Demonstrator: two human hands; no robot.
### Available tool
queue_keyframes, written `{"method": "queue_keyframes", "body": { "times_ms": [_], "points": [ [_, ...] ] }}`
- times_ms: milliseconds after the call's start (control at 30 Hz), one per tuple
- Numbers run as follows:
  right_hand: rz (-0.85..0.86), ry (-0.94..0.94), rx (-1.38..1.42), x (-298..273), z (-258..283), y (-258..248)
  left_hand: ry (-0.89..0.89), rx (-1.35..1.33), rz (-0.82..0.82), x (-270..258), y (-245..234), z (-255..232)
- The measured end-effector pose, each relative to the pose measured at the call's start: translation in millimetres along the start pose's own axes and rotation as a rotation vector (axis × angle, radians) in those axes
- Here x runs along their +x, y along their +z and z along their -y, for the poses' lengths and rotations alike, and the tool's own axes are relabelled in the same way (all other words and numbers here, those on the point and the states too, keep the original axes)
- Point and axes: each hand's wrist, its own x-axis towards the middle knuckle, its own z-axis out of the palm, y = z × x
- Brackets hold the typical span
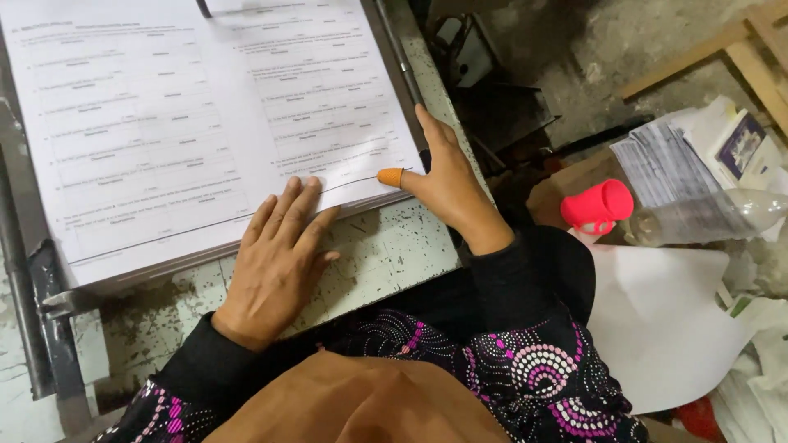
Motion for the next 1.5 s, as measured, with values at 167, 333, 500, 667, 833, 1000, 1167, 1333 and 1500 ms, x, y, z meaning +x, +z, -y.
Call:
{"method": "queue_keyframes", "body": {
  "times_ms": [167,333,500,667,833,1000,1167,1333,1500],
  "points": [
    [0.018,-0.021,0.025,0.0,-4.2,-1.3,-0.013,-0.014,0.004,-0.4,1.7,1.8],
    [0.031,-0.030,0.056,4.8,-11.5,0.7,-0.031,-0.028,0.016,-2.8,5.9,3.9],
    [0.022,-0.042,0.085,3.9,-12.6,0.9,-0.037,-0.005,-0.028,1.8,-5.5,-3.1],
    [0.033,-0.032,0.063,4.2,-11.9,-0.3,-0.030,-0.016,-0.019,-0.6,0.3,-0.4],
    [0.005,-0.004,0.020,-1.4,5.1,0.6,-0.030,-0.012,-0.006,-1.5,-0.4,0.5],
    [-0.036,0.000,-0.021,-0.6,8.1,0.9,-0.017,-0.043,-0.010,-1.0,-2.2,0.0],
    [-0.040,-0.013,-0.020,0.6,2.7,1.9,-0.008,-0.031,-0.045,-2.9,3.6,1.7],
    [-0.017,-0.021,-0.004,1.4,-2.8,0.3,-0.021,-0.015,-0.063,0.5,-2.5,-2.3],
    [-0.002,-0.025,0.014,4.7,-7.8,1.3,-0.020,-0.042,-0.034,-1.3,2.1,0.7]
  ]
}}
